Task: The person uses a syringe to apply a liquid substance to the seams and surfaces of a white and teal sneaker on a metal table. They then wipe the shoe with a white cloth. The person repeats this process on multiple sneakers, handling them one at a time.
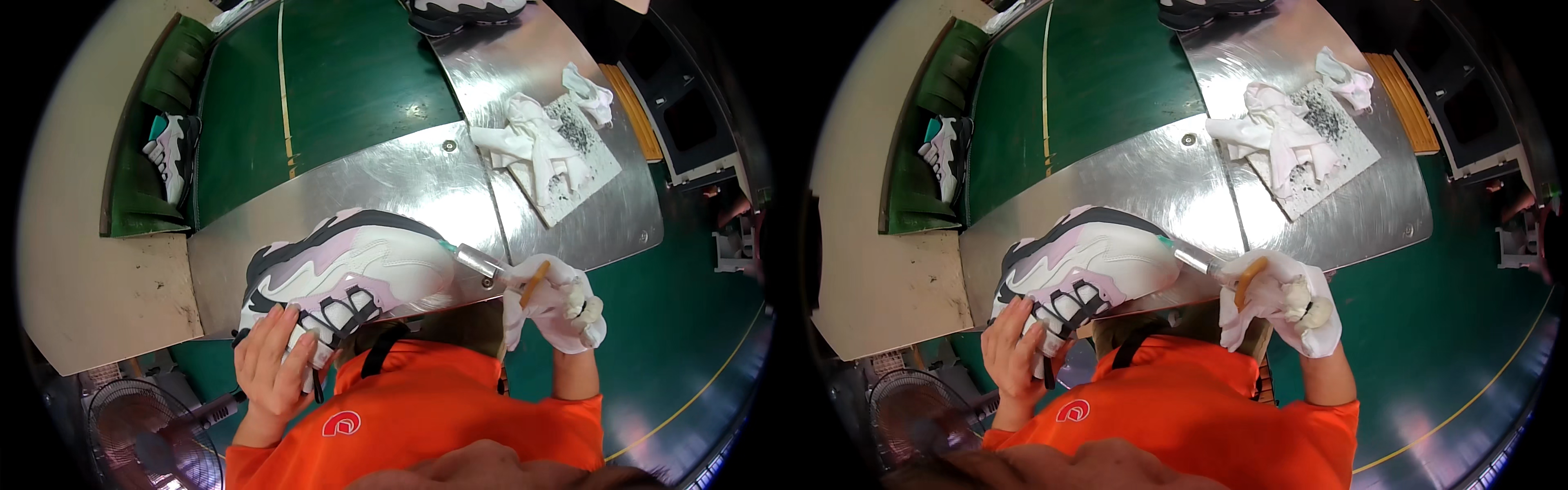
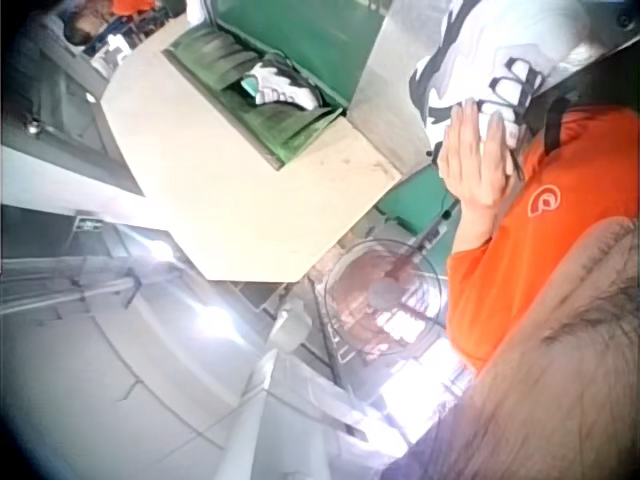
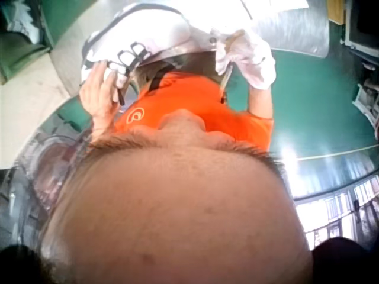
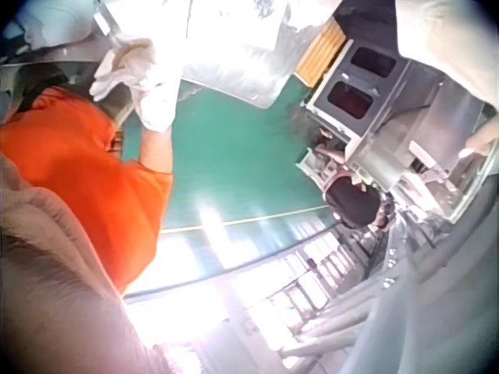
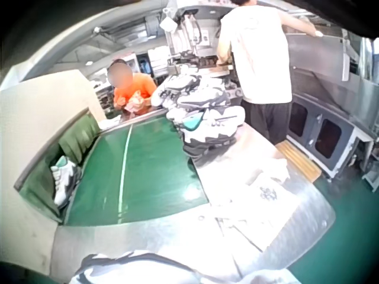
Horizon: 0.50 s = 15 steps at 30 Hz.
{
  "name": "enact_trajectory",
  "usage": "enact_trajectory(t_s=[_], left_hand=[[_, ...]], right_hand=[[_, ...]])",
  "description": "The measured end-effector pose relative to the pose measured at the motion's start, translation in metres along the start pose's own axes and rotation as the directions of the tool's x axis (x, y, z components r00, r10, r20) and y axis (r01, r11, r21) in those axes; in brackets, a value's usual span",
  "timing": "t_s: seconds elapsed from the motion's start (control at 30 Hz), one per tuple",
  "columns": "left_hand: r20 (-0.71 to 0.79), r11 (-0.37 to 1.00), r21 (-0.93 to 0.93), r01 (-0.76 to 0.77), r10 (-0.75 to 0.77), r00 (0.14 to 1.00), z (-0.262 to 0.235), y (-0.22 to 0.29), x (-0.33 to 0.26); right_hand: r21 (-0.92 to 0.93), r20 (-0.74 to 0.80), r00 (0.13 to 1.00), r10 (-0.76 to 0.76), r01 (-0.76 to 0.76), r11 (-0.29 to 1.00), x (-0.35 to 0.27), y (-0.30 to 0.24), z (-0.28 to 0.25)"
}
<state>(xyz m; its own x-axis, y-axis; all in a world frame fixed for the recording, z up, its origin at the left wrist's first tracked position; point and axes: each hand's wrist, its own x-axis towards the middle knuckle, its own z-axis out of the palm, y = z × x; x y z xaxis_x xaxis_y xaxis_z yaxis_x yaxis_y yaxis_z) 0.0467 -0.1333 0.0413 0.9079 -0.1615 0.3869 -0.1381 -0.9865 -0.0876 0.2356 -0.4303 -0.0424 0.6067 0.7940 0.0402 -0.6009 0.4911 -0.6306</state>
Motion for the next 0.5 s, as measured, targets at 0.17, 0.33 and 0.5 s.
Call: enact_trajectory(t_s=[0.17, 0.33, 0.5], left_hand=[[-0.009, 1.000, 0.021, -0.012, 0.012, 1.000, 0.004, 0.003, -0.004], [-0.020, 0.999, 0.030, -0.022, 0.023, 1.000, 0.005, 0.006, -0.002], [-0.026, 0.999, 0.035, -0.029, 0.030, 0.999, 0.007, 0.006, -0.006]], right_hand=[[0.101, -0.004, 0.997, -0.072, 0.072, 0.992, -0.011, 0.023, -0.008], [0.129, -0.053, 0.995, -0.083, 0.089, 0.988, -0.021, 0.034, -0.003], [0.124, -0.120, 0.987, -0.108, 0.122, 0.985, -0.030, 0.041, 0.005]])
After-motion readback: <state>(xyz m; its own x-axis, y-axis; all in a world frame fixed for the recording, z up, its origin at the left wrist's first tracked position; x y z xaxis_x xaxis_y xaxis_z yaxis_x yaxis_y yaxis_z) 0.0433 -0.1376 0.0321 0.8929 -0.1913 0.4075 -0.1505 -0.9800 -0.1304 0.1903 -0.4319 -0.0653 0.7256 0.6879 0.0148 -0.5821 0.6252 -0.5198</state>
